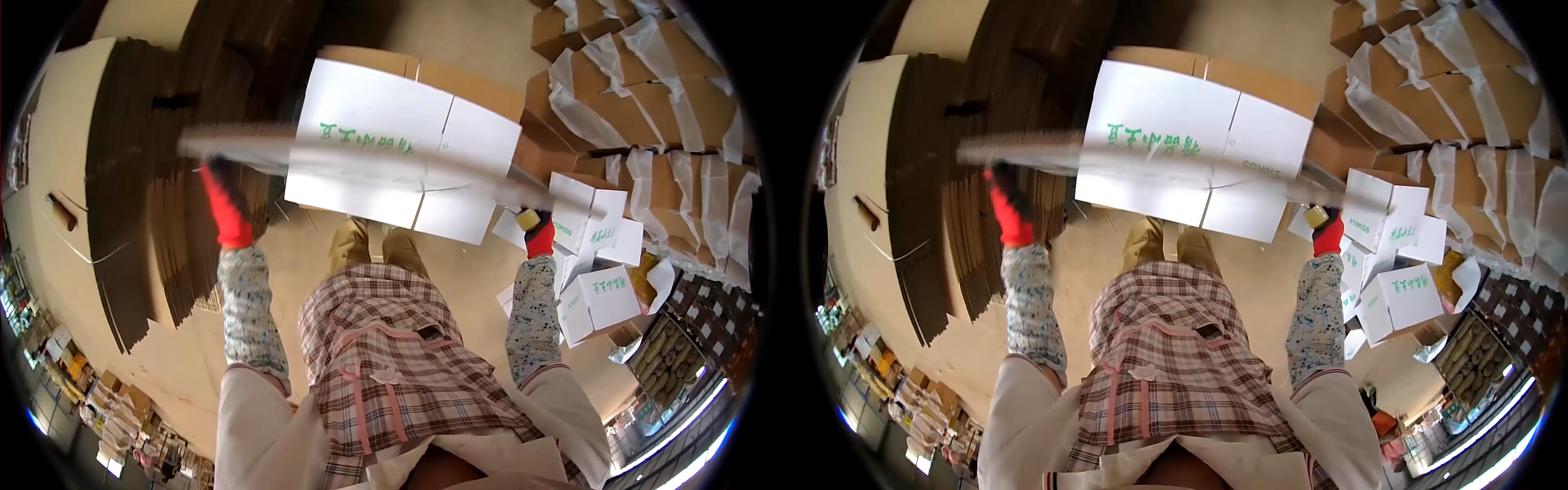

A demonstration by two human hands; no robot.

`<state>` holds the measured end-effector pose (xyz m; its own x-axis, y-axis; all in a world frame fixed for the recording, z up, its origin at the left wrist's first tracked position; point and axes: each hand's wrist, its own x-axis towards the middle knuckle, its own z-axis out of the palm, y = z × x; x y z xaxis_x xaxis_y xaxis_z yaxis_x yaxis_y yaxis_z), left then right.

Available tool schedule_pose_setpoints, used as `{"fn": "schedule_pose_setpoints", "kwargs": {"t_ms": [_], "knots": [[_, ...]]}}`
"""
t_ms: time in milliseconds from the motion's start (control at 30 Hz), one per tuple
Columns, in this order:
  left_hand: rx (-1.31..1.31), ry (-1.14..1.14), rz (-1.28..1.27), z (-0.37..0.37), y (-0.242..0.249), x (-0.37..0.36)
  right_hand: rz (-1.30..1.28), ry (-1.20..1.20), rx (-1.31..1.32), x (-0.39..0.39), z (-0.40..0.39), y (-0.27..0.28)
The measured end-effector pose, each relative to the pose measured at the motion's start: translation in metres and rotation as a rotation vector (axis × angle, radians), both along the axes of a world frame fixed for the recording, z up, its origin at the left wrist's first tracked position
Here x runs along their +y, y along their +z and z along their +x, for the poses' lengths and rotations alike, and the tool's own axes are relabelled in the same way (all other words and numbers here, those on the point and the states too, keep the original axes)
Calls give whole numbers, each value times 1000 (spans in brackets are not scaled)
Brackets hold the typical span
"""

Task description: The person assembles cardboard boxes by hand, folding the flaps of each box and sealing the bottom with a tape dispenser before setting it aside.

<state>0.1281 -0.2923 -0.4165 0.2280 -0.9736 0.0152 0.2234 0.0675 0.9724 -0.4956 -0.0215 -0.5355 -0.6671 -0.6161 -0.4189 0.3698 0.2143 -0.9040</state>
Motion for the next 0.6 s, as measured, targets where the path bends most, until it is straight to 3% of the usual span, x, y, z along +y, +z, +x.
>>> {"fn": "schedule_pose_setpoints", "kwargs": {"t_ms": [33,67,100,133,167,200,233,267,300,333,400,467,533,600], "knots": [[199,-193,-105,0,38,-3,-17,218,53,5,-22,-11],[391,-378,-209,0,82,-2,119,268,-164,-39,23,89],[172,-2,23,-14,101,2,181,300,-96,-61,24,104],[-68,60,122,-6,81,0,240,331,-31,-82,26,115],[-49,33,114,-7,74,-5,290,580,96,-109,43,159],[-32,4,110,-9,71,-12,181,669,3,-127,57,179],[-57,0,132,-9,66,-24,253,802,-83,-135,93,219],[-80,-10,156,-13,64,-36,220,1251,442,-142,134,265],[-101,33,180,-28,75,-43,163,1531,990,-144,176,305],[-119,75,200,-42,89,-50,-137,1542,1349,-130,203,314],[-110,-40,188,-40,93,-61,207,1452,492,-109,200,288],[53,-191,304,-35,79,-59,301,1547,892,-124,166,272],[14,-190,330,-32,74,-52,460,1335,255,-151,142,296],[3,-268,285,-34,78,-47,331,995,1033,-151,140,306]]}}
